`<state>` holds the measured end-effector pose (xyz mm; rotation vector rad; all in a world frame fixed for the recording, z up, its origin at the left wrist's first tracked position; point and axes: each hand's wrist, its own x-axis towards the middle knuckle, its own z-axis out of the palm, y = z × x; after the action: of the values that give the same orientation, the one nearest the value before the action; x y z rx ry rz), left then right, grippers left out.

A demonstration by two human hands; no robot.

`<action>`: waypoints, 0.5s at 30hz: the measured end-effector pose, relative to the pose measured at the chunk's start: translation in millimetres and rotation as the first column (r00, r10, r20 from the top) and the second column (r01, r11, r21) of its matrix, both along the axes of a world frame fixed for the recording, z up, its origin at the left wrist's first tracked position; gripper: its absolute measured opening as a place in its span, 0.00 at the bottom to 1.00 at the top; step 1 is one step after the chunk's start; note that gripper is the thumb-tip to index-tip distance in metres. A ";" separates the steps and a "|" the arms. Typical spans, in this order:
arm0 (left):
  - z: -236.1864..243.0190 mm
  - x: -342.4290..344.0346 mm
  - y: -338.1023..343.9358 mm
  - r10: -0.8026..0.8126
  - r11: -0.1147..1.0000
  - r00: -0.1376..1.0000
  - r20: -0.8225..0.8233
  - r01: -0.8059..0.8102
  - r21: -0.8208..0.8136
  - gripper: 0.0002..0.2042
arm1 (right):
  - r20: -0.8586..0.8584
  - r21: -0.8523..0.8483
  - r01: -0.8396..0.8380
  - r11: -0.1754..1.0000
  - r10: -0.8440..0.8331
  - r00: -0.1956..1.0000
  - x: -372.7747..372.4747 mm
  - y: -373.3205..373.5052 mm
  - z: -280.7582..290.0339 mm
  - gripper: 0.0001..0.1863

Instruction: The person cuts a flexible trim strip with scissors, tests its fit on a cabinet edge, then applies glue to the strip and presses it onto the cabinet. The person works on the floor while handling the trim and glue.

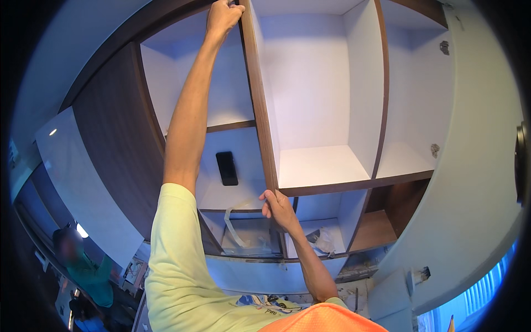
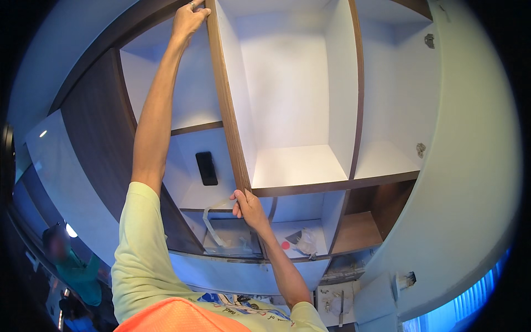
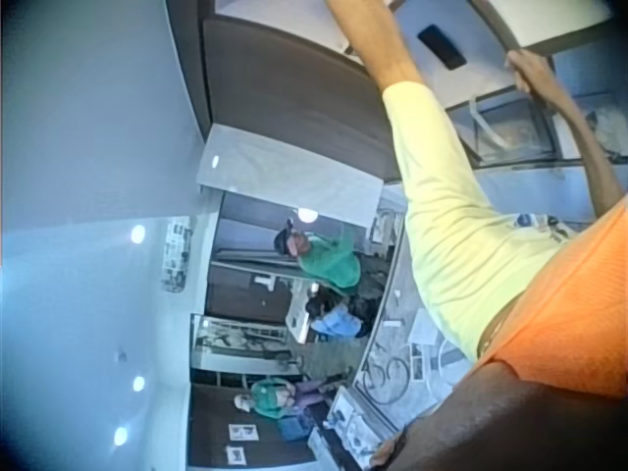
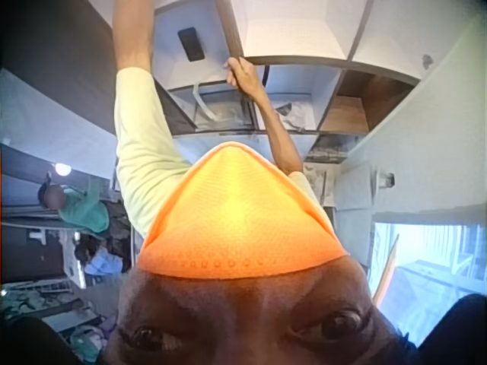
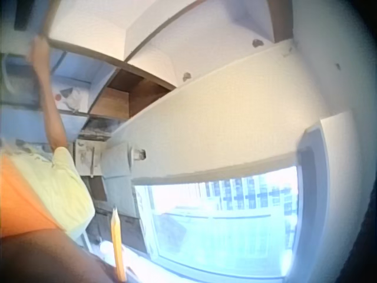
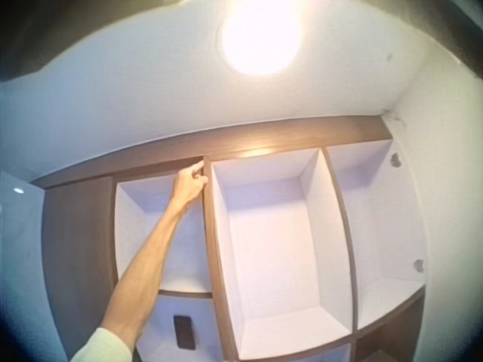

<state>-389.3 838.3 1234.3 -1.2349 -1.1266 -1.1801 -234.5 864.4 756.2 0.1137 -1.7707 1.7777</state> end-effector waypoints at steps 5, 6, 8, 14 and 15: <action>11.6 -10.3 0.5 0.124 0.986 0.989 0.080 -0.114 -0.121 0.27 | 0.010 0.001 0.002 1.000 -0.002 1.000 -3.9 -1.2 0.5 0.21; 13.7 -11.4 0.5 0.122 0.989 0.992 0.022 -0.120 -0.091 0.27 | 0.012 -0.001 -0.002 1.000 0.002 1.000 -4.5 -1.3 0.6 0.21; 17.0 -12.7 1.2 0.147 0.988 0.987 -0.065 -0.150 -0.037 0.27 | 0.012 -0.009 -0.014 1.000 0.014 1.000 -6.4 -1.0 0.6 0.21; 16.3 -8.1 -4.0 0.179 0.976 0.981 0.070 -0.168 -0.142 0.28 | 0.020 0.000 -0.026 1.000 0.026 0.999 -14.4 -2.0 1.0 0.21; 16.3 -6.1 -4.3 0.145 0.982 0.988 0.058 -0.136 -0.131 0.28 | 0.017 -0.003 -0.026 1.000 0.027 0.999 -15.5 -2.1 0.9 0.21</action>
<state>-395.4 834.1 1250.6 -1.1970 -1.3348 -1.0638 -250.0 862.3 757.1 0.1214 -1.7871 1.8046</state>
